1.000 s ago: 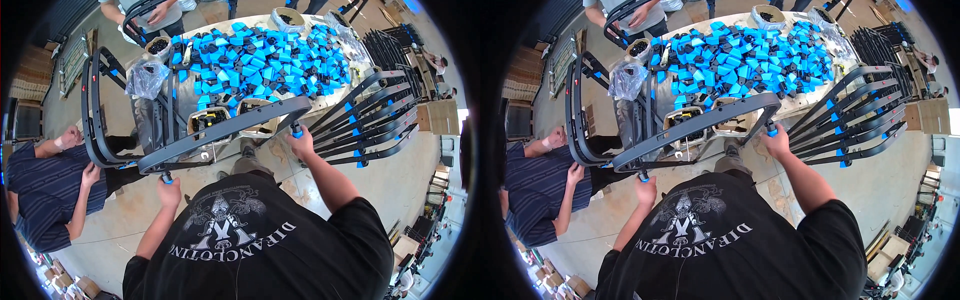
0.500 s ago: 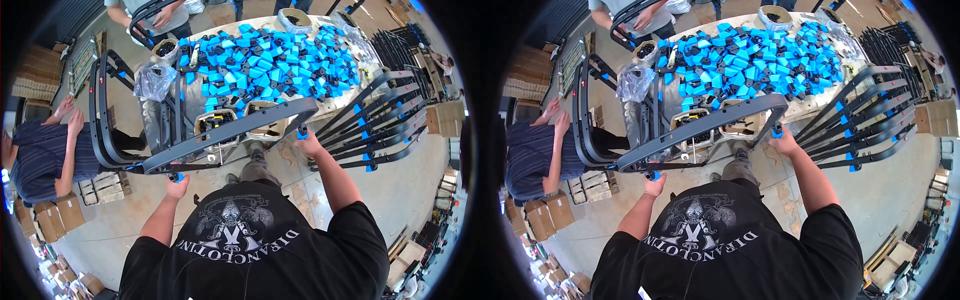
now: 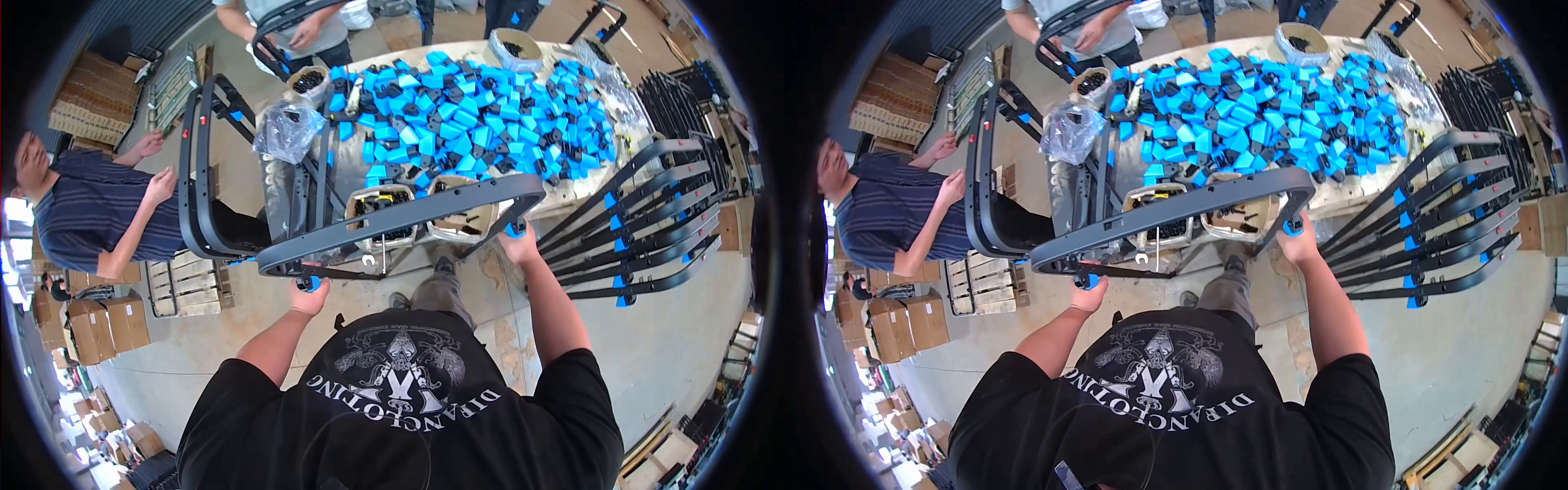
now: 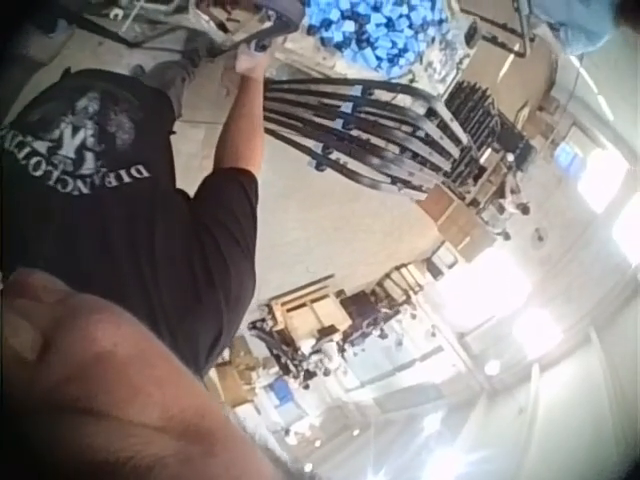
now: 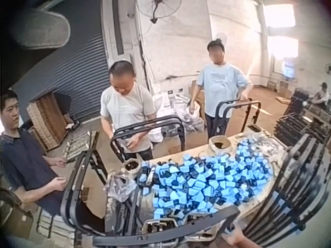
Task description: Assembling metal frame components by attaching plastic caps and tightening bolts using a wrench.
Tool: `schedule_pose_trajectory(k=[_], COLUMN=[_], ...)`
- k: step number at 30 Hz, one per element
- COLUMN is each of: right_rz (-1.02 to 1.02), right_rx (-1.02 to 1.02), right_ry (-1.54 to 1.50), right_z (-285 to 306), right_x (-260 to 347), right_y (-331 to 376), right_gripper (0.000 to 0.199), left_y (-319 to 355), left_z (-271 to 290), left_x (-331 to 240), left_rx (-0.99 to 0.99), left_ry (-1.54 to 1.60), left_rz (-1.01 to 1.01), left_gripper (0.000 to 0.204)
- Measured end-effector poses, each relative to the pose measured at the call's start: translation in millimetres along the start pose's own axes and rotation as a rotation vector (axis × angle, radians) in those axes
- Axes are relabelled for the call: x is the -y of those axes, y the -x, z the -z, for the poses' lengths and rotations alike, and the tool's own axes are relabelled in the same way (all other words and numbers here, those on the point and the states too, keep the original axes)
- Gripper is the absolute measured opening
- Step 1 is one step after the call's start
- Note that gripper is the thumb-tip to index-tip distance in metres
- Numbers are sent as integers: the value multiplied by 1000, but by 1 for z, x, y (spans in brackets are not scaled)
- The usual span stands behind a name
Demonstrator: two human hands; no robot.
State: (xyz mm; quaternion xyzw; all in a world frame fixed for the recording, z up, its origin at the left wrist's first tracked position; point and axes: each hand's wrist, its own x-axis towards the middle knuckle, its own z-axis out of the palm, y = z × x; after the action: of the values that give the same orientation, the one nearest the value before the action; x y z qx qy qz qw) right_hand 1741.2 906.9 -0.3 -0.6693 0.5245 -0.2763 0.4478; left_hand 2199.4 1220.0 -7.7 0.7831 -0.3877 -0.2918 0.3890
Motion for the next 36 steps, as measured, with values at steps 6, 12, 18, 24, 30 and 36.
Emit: schedule_pose_trajectory(k=[6,12,18,24,30,36], right_rz=[57,-11,43,470,87,149], right_rx=[16,78,-40,-154,277,172], right_ry=[-27,14,-198,53,725,627], right_z=[1,8,49,44,-40,-79], right_x=[-11,-10,88,326,353,326], right_y=[3,3,28,30,-137,-177], right_gripper=[40,53,94,37,36,42], left_y=[2,4,4,6,15,60], left_z=[-1,-2,7,-9,7,94], left_x=[-24,-8,-14,11,-26,-134], left_rx=[-14,-30,-8,-156,2,341], left_ry=[29,12,-50,77,-295,-452], left_rz=[41,-11,66,62,398,380], left_gripper=[39,42,43,46,84,53])
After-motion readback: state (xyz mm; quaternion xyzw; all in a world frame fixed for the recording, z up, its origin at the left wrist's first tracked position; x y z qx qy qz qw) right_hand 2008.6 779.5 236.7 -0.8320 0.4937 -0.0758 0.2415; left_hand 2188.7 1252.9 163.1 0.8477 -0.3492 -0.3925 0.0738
